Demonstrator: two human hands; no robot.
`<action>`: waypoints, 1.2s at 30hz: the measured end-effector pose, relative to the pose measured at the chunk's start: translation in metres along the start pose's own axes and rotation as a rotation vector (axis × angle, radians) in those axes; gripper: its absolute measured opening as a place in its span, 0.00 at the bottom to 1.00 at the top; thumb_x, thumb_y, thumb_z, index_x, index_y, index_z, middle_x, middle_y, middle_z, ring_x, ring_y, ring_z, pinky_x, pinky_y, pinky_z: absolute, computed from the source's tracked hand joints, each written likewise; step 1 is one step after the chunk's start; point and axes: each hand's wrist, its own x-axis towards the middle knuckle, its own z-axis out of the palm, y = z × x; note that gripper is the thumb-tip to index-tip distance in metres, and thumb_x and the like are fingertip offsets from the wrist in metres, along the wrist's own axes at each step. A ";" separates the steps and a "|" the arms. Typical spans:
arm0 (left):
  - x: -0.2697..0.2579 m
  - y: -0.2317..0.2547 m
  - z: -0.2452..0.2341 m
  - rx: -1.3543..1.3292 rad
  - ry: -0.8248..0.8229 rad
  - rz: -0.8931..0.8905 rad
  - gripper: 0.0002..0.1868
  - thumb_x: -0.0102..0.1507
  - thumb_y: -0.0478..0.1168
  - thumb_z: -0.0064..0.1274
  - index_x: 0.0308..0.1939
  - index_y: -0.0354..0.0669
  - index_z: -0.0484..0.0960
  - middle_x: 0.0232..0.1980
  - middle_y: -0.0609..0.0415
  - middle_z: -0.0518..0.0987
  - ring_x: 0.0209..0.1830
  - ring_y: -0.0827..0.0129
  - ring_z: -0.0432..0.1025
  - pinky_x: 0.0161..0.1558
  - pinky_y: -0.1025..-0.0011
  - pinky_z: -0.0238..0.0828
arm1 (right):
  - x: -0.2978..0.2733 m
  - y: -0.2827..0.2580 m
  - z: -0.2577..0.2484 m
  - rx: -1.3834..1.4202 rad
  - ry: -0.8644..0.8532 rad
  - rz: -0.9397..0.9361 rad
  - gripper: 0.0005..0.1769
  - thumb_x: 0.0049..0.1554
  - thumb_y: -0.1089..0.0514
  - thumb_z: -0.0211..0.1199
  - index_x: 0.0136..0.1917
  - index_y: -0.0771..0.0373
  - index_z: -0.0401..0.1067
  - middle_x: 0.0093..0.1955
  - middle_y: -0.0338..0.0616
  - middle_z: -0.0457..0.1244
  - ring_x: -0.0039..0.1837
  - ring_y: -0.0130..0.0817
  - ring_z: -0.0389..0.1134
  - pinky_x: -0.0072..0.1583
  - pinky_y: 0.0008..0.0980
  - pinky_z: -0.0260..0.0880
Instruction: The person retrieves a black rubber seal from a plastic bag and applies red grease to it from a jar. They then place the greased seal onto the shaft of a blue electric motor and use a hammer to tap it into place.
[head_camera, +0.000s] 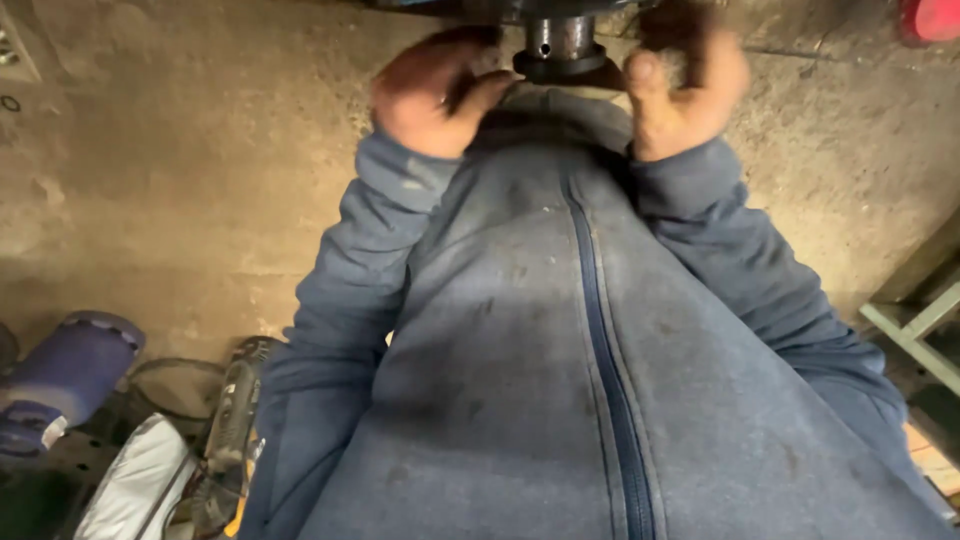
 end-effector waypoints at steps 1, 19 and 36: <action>-0.011 -0.007 0.001 -0.004 -0.006 0.001 0.17 0.66 0.49 0.68 0.52 0.47 0.83 0.49 0.49 0.85 0.44 0.60 0.81 0.49 0.64 0.80 | 0.007 0.000 -0.005 -0.003 0.006 0.004 0.34 0.66 0.38 0.68 0.75 0.60 0.66 0.61 0.43 0.64 0.58 0.33 0.65 0.60 0.33 0.68; 0.004 0.017 -0.003 0.269 0.300 0.033 0.83 0.44 0.70 0.82 0.88 0.67 0.36 0.87 0.59 0.34 0.86 0.58 0.26 0.84 0.54 0.37 | 0.022 0.023 -0.011 -0.439 0.144 -0.333 0.90 0.41 0.19 0.77 0.86 0.50 0.13 0.89 0.38 0.17 0.88 0.34 0.24 0.84 0.42 0.31; -0.031 0.020 0.016 0.256 0.486 0.170 0.53 0.58 0.44 0.85 0.74 0.55 0.58 0.78 0.58 0.56 0.75 0.64 0.59 0.72 0.63 0.64 | 0.023 -0.016 0.022 -0.136 0.189 -0.800 0.57 0.48 0.49 0.83 0.79 0.59 0.50 0.81 0.50 0.44 0.82 0.48 0.48 0.78 0.51 0.55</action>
